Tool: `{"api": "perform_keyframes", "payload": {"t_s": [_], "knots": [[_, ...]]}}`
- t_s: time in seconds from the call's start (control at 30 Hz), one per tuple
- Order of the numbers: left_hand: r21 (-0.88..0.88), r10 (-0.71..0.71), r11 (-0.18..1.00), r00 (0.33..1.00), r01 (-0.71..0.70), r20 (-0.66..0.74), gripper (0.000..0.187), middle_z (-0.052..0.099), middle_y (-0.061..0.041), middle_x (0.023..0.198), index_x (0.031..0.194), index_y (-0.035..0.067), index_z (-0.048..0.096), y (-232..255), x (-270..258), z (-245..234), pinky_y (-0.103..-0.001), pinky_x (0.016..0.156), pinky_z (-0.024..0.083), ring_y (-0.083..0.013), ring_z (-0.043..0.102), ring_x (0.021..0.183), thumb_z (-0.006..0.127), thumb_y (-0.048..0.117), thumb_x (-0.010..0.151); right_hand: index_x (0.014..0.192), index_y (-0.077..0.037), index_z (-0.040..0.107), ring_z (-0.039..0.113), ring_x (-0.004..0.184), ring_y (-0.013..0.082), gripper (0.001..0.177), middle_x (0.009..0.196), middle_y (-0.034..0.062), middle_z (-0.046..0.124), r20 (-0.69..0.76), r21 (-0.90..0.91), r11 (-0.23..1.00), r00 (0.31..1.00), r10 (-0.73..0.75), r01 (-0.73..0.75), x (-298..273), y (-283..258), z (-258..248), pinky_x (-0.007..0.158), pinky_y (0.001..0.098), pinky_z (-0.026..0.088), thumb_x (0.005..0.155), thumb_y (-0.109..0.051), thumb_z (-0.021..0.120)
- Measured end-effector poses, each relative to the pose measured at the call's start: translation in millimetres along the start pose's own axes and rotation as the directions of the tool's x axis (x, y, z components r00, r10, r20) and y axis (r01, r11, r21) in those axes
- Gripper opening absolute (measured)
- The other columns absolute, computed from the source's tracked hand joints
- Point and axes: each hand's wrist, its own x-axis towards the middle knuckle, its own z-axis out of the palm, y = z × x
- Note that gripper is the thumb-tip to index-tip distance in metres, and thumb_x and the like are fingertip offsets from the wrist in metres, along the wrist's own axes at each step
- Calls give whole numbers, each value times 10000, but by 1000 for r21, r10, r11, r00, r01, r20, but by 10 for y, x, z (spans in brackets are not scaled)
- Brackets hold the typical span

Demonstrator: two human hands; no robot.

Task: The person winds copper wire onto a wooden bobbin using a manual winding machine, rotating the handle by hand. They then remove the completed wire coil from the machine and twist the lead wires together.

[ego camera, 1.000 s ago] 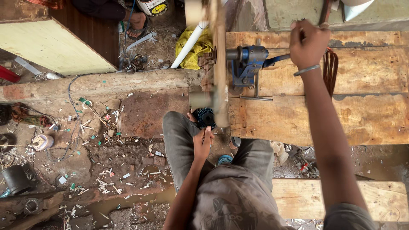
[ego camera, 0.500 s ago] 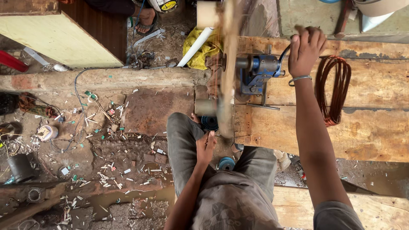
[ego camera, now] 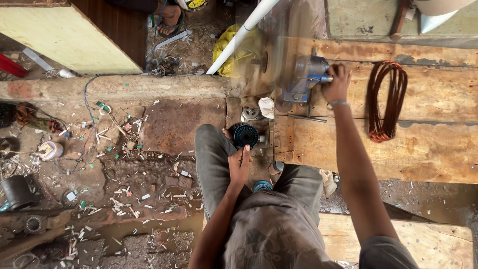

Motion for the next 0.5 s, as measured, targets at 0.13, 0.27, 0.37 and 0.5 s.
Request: {"api": "perform_keyframes", "payload": {"t_s": [0.13, 0.27, 0.37, 0.5], "knots": [[5, 3, 1000, 1000, -3, -4, 505, 467, -36, 531, 689, -10, 574, 27, -46, -19, -313, 477, 314, -52, 398, 517, 566, 306, 1082, 1175, -69, 617, 492, 1300, 436, 383, 1265, 248, 551, 67, -132, 988, 994, 87, -78, -431, -276, -125, 1179, 643, 287, 884, -287, 737], [-22, 44, 999, 999, -45, -19, 503, 526, -24, 540, 677, -9, 590, 54, 24, 21, -306, 478, 338, -49, 446, 509, 568, 300, 1073, 1333, -65, 640, 509, 1226, 444, 507, 1205, 230, 564, -10, -217, 975, 999, -52, 49, -723, -622, -525, 1106, 650, 290, 855, -208, 728], [-21, 80, 997, 997, -80, -26, 500, 542, -28, 557, 692, -13, 588, 38, -31, -14, -306, 490, 358, -52, 458, 526, 570, 300, 1081, 1307, -118, 648, 533, 1268, 346, 442, 1248, 133, 591, 133, -257, 965, 988, 80, -44, -1000, -924, -893, 1205, 626, 304, 868, -72, 681], [-32, 82, 996, 996, -83, -33, 495, 574, -38, 557, 687, -12, 600, 39, -52, -24, -311, 480, 370, -61, 492, 508, 566, 303, 1068, 1119, -90, 729, 614, 1150, 297, 193, 1131, 109, 671, 81, -320, 947, 997, 2, 24, -1063, -1107, -1369, 1147, 556, 377, 933, -137, 745]]}}
